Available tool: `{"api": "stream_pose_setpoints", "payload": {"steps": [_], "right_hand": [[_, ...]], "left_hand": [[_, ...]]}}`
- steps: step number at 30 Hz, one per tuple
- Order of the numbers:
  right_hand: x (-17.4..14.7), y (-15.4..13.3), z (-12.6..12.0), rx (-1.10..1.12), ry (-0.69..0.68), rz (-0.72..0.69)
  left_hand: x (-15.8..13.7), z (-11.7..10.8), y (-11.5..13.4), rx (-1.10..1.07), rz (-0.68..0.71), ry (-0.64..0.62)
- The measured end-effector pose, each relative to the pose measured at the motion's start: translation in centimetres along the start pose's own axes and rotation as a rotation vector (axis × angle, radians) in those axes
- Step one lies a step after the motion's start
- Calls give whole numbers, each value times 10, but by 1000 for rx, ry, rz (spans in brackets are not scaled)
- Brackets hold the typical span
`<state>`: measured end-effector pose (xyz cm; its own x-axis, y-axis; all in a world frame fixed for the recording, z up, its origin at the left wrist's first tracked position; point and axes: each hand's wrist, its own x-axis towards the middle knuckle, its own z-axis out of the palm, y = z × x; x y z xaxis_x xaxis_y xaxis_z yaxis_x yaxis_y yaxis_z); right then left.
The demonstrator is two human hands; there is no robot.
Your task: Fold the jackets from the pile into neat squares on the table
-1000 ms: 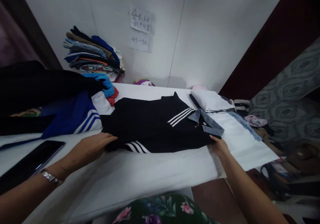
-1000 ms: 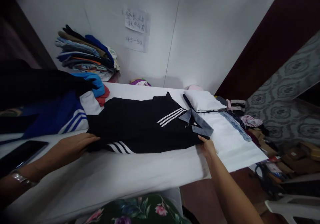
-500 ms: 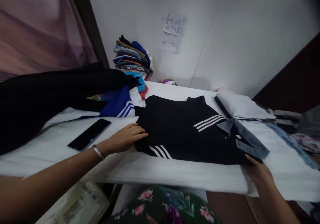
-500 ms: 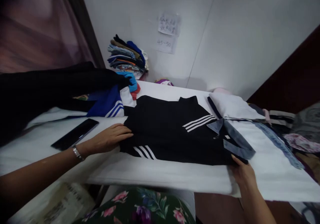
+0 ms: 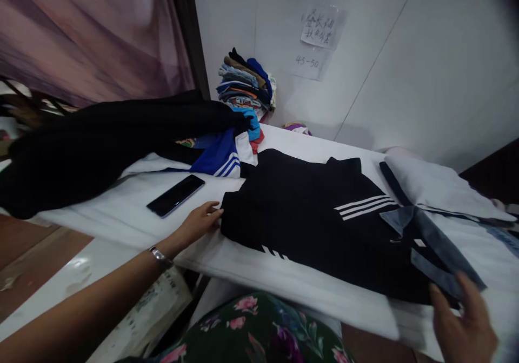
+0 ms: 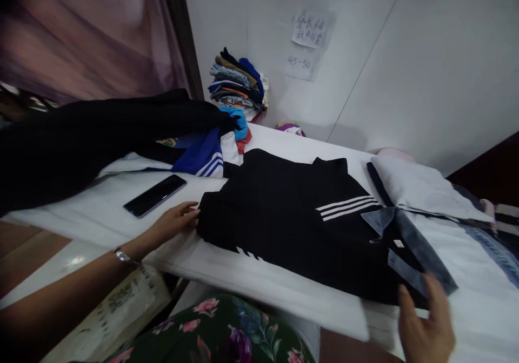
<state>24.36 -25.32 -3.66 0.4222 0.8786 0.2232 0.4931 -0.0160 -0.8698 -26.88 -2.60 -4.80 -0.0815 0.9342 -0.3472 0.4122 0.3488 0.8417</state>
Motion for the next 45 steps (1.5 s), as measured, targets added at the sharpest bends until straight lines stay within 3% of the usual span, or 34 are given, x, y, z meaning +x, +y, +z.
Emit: {"api": "stream_pose_setpoints", "payload": {"steps": [5, 10, 12, 15, 19, 21, 24, 26, 30, 34, 36, 39, 41, 43, 45], "right_hand": [[35, -21, 108, -100, -189, -248], [53, -47, 172, -184, -375, -480], [56, -53, 189, -247, -481, -524], [56, -50, 208, -416, -683, -526], [49, -39, 218, -572, -787, -497], [48, -36, 219, -586, -791, -491], [47, -36, 218, -587, -790, -488], [48, -37, 218, -584, -787, -484], [47, -39, 218, -562, -769, -473], [46, -39, 218, -527, -767, -463], [46, -39, 218, -511, -763, -464], [46, -38, 219, -496, -754, -466], [46, -38, 219, -494, -749, -461], [46, -40, 219, -495, -749, -449], [47, -42, 220, -497, -758, -434]], "left_hand": [[-11, 18, 18, -286, -85, -69], [-12, 31, 42, -562, -22, -61], [-12, 33, 44, -531, 109, 45], [-10, 27, 32, -138, 251, 206], [2, 7, 3, 311, 136, 117], [12, -2, -3, 420, 161, 163], [32, -8, 7, 579, 241, 260], [47, -4, 20, 591, 244, 204], [66, 12, 47, 289, 156, -49], [67, 20, 63, -309, -192, -486], [64, 19, 68, -523, -320, -558], [59, 15, 75, -629, -338, -570], [59, 13, 76, -578, -260, -550], [62, 11, 71, -400, -68, -370], [69, 10, 59, -91, 176, -96]]}}
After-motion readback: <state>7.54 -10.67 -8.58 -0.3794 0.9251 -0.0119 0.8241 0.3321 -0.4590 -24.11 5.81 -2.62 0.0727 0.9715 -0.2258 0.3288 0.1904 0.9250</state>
